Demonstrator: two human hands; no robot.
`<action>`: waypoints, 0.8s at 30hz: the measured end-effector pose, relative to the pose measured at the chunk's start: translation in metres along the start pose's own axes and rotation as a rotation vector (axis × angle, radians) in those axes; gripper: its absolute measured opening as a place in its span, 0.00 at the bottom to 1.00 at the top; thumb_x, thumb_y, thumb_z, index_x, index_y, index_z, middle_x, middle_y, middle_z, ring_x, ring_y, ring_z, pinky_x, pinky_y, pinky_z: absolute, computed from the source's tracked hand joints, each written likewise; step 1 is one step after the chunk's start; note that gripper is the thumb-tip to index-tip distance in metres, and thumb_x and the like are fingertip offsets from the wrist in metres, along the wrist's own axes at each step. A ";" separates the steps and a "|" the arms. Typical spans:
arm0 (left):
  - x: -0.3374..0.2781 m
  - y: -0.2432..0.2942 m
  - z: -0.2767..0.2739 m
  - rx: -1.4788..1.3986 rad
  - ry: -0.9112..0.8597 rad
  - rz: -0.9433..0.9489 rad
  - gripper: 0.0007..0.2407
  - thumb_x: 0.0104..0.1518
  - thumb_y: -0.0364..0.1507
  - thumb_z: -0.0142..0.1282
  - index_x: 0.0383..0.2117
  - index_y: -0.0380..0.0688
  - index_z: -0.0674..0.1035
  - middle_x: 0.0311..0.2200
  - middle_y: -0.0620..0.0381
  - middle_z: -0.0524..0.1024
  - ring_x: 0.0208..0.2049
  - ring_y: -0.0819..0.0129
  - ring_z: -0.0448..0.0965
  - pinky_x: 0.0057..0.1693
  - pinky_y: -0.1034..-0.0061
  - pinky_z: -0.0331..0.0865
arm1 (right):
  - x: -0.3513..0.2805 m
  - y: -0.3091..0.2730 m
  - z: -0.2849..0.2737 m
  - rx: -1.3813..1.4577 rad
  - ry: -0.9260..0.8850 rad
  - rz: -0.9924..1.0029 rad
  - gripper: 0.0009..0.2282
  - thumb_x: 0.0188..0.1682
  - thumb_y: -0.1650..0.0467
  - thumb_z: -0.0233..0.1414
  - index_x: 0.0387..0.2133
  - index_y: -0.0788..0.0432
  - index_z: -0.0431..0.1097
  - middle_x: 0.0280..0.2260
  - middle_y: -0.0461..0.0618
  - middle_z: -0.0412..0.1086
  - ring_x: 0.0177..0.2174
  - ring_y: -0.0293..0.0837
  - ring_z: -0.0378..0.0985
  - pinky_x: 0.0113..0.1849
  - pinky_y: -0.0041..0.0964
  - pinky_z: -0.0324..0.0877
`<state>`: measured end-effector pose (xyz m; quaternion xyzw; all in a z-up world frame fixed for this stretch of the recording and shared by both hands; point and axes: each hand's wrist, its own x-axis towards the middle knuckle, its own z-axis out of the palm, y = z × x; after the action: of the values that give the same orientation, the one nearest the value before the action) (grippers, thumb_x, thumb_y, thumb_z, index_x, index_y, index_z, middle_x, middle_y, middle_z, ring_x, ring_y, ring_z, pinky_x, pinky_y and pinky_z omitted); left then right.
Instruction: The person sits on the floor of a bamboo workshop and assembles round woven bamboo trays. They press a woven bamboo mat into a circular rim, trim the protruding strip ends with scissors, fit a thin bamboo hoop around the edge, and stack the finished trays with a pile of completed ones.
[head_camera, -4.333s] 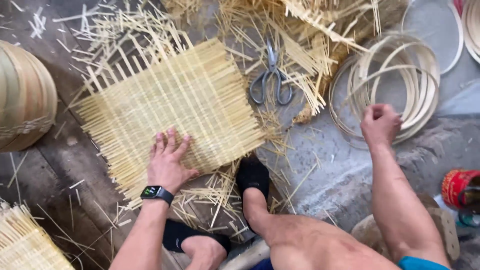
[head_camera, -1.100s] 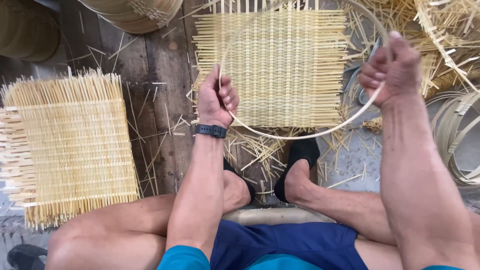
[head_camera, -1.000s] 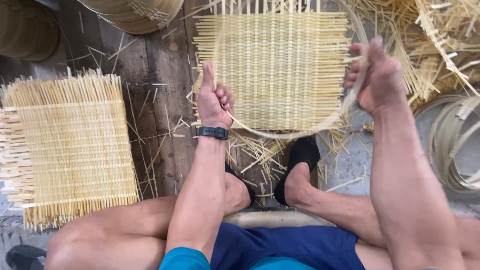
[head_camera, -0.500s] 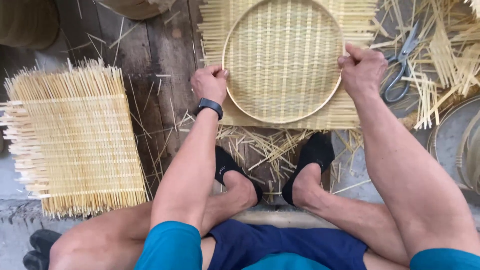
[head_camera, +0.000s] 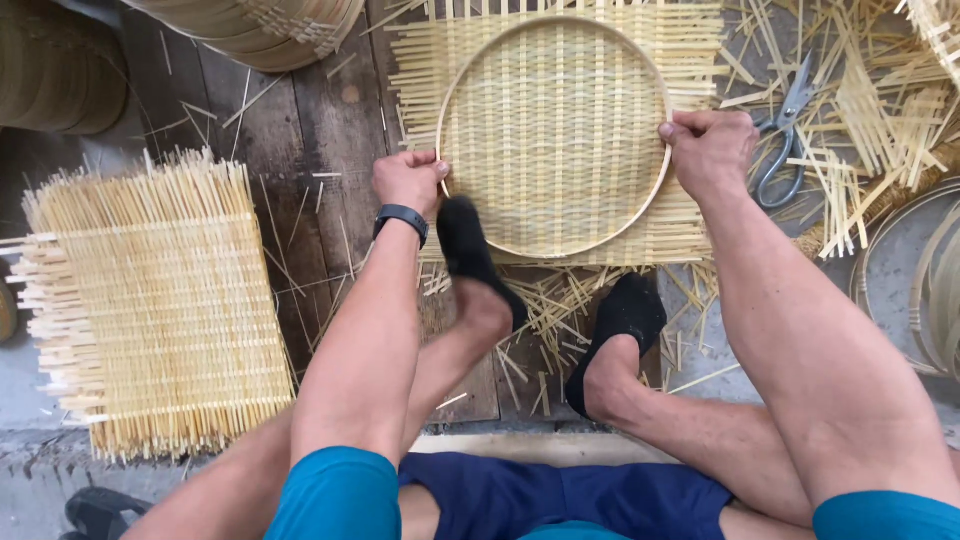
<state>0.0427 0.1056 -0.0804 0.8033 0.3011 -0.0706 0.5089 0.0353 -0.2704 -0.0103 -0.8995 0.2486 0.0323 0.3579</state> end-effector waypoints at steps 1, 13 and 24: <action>0.003 0.000 0.000 -0.024 -0.021 -0.015 0.09 0.44 0.21 0.70 0.32 0.38 0.87 0.29 0.53 0.86 0.29 0.73 0.86 0.39 0.79 0.79 | 0.002 0.000 0.000 0.004 -0.011 0.013 0.09 0.46 0.70 0.66 0.40 0.55 0.81 0.32 0.51 0.80 0.30 0.39 0.82 0.39 0.33 0.76; 0.021 -0.034 0.000 -0.091 -0.187 -0.088 0.08 0.48 0.22 0.71 0.33 0.34 0.86 0.27 0.54 0.84 0.26 0.73 0.82 0.33 0.79 0.76 | 0.013 0.031 0.003 0.008 -0.076 -0.047 0.10 0.45 0.70 0.68 0.38 0.59 0.81 0.29 0.51 0.79 0.26 0.38 0.80 0.34 0.34 0.75; 0.011 0.100 0.018 0.425 0.031 0.616 0.13 0.47 0.30 0.66 0.40 0.46 0.84 0.42 0.46 0.81 0.45 0.51 0.78 0.52 0.59 0.71 | -0.067 -0.041 0.033 -0.242 0.132 -0.758 0.19 0.47 0.68 0.62 0.50 0.64 0.72 0.47 0.61 0.73 0.49 0.59 0.73 0.53 0.52 0.70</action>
<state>0.1109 0.0645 -0.0156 0.9449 0.0318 0.0370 0.3236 -0.0005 -0.1947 0.0069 -0.9633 -0.0839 -0.1307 0.2191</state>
